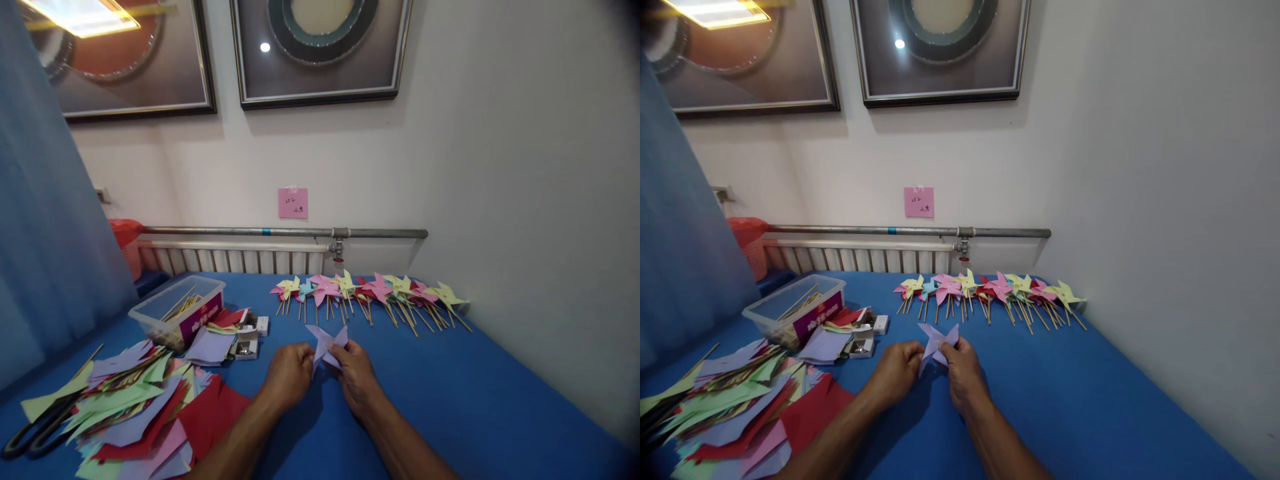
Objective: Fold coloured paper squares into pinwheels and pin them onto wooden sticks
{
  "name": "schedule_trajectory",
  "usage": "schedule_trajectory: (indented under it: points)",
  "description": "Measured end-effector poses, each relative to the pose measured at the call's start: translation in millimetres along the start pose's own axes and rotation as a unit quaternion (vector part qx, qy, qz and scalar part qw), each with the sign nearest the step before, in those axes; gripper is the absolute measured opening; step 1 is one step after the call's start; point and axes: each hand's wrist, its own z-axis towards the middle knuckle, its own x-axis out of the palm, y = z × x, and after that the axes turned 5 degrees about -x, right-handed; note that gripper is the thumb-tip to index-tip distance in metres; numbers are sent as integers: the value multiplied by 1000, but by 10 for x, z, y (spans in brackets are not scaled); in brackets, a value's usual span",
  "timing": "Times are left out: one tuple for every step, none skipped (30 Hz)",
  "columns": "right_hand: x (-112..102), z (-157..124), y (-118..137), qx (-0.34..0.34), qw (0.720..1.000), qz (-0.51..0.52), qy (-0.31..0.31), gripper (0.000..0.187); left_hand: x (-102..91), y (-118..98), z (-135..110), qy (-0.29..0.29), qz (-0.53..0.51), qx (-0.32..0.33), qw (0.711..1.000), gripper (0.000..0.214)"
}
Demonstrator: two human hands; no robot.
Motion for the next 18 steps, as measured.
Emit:
schedule_trajectory:
  points:
    - [1, -2, 6, 2, 1000, -2, 0, 20, 1, -2, -2, 1, 0, 0, 1000, 22]
    - [2, -7, 13, 5, 1000, -4, 1, 21, 2, -4, -3, 3, -2, 1, 1000, 22]
    - [4, -12, 20, 6, 1000, -5, 1, 21, 2, -6, -4, 4, -3, 1, 1000, 22]
    - [6, -18, 27, 7, 1000, -5, 1, 20, 2, -6, -4, 5, -3, 1, 1000, 22]
    - [8, -23, 33, 8, 1000, -6, -1, 20, 1, -6, -3, 5, -4, 0, 1000, 22]
    - [10, -28, 37, 8, 1000, -5, -4, 20, 1, -5, -2, 5, -5, -1, 1000, 22]
    - [12, -32, 41, 9, 1000, -3, -9, 21, 2, -3, -1, 5, -4, 0, 1000, 23]
    - [13, -35, 43, 12, 1000, -1, -12, 22, 2, -2, -1, 4, -4, 2, 1000, 22]
    - [14, -36, 45, 15, 1000, 1, -13, 24, 3, 0, 0, 3, -4, 3, 1000, 22]
    - [15, -37, 45, 18, 1000, 3, -13, 25, 3, 1, 0, 3, -5, 4, 1000, 22]
    - [14, -38, 46, 21, 1000, 3, -13, 26, 4, 2, 0, 3, -5, 3, 1000, 22]
    - [14, -39, 47, 24, 1000, 3, -13, 27, 6, 3, 1, 3, -5, 2, 1000, 22]
    - [13, -40, 48, 25, 1000, 2, -14, 27, 8, 5, 2, 3, -6, 1, 1000, 22]
    - [12, -42, 50, 25, 1000, 2, -15, 28, 10, 9, 4, 4, -6, 1, 1000, 22]
    - [12, -44, 52, 25, 1000, 3, -16, 29, 14, 13, 6, 5, -4, 1, 1000, 22]
    - [12, -47, 55, 27, 1000, 4, -15, 30, 18, 20, 10, 5, -2, 1, 1000, 22]
    - [13, -50, 58, 28, 999, 6, -14, 30, 23, 27, 13, 5, 0, 1, 1000, 22]
    - [14, -52, 60, 29, 999, 8, -12, 31, 28, 35, 17, 5, 1, 1, 1000, 22]
